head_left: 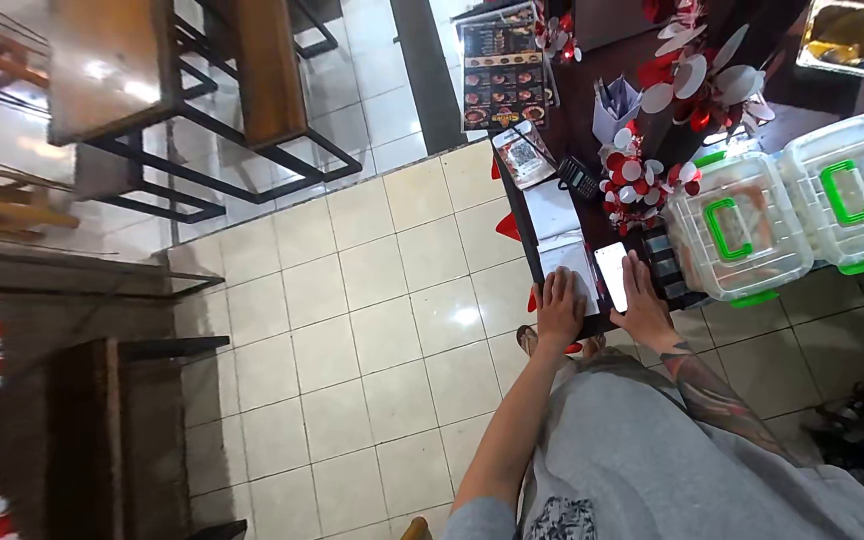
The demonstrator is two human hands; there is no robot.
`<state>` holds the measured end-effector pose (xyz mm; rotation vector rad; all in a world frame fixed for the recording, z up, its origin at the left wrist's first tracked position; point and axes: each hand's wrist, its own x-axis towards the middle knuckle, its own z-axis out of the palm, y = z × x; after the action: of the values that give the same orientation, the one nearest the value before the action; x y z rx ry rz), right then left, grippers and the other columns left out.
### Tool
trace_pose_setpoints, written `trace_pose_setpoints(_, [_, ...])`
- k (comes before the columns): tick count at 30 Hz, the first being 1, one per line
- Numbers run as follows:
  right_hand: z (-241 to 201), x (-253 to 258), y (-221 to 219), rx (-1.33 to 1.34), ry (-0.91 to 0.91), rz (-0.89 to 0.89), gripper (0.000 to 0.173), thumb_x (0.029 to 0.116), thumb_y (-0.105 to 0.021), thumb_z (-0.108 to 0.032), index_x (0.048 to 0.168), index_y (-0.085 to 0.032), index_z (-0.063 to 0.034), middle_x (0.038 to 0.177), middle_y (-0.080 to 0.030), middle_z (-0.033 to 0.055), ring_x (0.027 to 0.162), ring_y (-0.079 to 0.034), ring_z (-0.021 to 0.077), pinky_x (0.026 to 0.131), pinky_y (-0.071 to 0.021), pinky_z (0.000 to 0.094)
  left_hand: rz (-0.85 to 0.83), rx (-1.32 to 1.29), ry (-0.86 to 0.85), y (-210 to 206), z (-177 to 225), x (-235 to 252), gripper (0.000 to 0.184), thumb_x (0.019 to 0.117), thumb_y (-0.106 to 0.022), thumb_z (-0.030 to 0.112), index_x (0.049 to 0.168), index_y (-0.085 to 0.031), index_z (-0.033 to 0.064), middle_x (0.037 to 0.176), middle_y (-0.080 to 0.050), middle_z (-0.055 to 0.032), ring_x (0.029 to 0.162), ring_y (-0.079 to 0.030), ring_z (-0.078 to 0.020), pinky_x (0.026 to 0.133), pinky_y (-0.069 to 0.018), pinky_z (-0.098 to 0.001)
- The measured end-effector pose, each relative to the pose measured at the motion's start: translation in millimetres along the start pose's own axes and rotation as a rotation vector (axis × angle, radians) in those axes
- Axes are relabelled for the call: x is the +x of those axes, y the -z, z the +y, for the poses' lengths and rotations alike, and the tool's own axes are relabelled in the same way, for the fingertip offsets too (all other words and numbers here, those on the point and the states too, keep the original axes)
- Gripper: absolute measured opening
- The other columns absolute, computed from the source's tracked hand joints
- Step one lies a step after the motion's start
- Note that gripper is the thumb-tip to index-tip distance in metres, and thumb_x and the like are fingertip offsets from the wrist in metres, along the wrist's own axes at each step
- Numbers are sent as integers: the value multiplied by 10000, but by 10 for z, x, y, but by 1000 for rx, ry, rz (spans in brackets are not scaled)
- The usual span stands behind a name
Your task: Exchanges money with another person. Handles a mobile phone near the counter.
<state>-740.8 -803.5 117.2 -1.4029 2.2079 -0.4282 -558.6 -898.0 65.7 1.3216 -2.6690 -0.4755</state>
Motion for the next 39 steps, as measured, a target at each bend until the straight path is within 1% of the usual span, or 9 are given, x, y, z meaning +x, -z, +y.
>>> trace_pose_setpoints(4, [83, 33, 147, 366, -65, 104, 1345, 684, -905, -285, 1663, 17, -250, 1706, -185, 99, 1382, -511, 334, 992, -543, 577, -3, -18, -17, -40, 88, 39, 583, 1051, -408, 497, 1580, -404, 252, 1677, -286, -20, 1558, -210, -252, 1246, -102, -607])
trace_pose_setpoints(6, [125, 18, 208, 577, -131, 122, 1416, 644, -938, -244, 1653, 53, -304, 1658, -262, 167, 1398, -487, 353, 974, -561, 578, -31, -20, -30, -51, 184, 82, 578, 1054, -411, 490, 1584, -396, 260, 1678, -282, -25, 1559, -206, -268, 1242, -93, -622])
trace_pose_setpoints(13, [134, -76, 252, 706, -129, 160, 1395, 666, -938, -214, 1651, 42, -341, 1671, -240, 145, 1439, -457, 309, 978, -592, 523, -120, -6, -89, -140, 465, 273, 546, 1076, -342, 390, 1611, -343, 280, 1694, -246, 4, 1555, -194, -306, 1242, -68, -612])
trace_pose_setpoints(16, [131, -85, 228, 641, -88, 207, 1381, 659, -941, -239, 1656, 11, -326, 1671, -240, 132, 1444, -448, 287, 978, -596, 509, -130, -97, -102, -97, 452, 351, 569, 1036, -440, 263, 1599, -374, 210, 1671, -301, -5, 1532, -250, -287, 1248, -92, -581])
trace_pose_setpoints(20, [118, -89, 59, 243, 10, 210, 1220, 740, -861, -352, 1669, -90, -174, 1717, -174, 94, 1354, -554, 301, 914, -599, 509, -61, -352, -43, 89, 318, 414, 609, 1004, -485, 62, 1591, -323, 65, 1668, -304, -78, 1504, -358, -237, 1241, -282, -469])
trace_pose_setpoints(24, [107, -129, -191, -32, 220, 258, 969, 796, -811, -342, 1605, -343, -85, 1670, -303, 134, 1324, -588, 295, 808, -625, 482, -123, -525, 37, 76, 171, 384, 727, 999, -518, 117, 1632, -164, 76, 1666, -292, -114, 1377, -533, -214, 1069, -520, -402])
trace_pose_setpoints(31, [112, -77, -212, 102, 226, 244, 1129, 752, -840, -512, 1643, -256, -138, 1712, -209, 68, 1503, -385, 264, 1031, -537, 541, -51, -649, 26, 211, 194, 315, 770, 976, -594, 82, 1635, -195, 104, 1674, -275, -115, 1436, -468, -215, 1145, -459, -416])
trace_pose_setpoints(33, [194, -74, -162, 167, 234, 204, 1022, 846, -752, -566, 1639, -270, -138, 1707, -225, 71, 1528, -337, 256, 1123, -462, 543, 4, -702, 35, 198, 193, 300, 720, 988, -577, 72, 1623, -239, 99, 1646, -335, -119, 1430, -475, -212, 1152, -455, -415])
trace_pose_setpoints(39, [495, -41, -97, 270, 344, 404, 427, 1049, -511, -218, 1406, -601, -3, 1491, -556, 174, 1401, -524, 293, 1167, -440, 471, 253, -846, -7, 174, 82, -28, 555, 971, -543, 9, 1516, -439, 15, 1582, -418, -175, 1341, -563, -243, 1118, -489, -403])
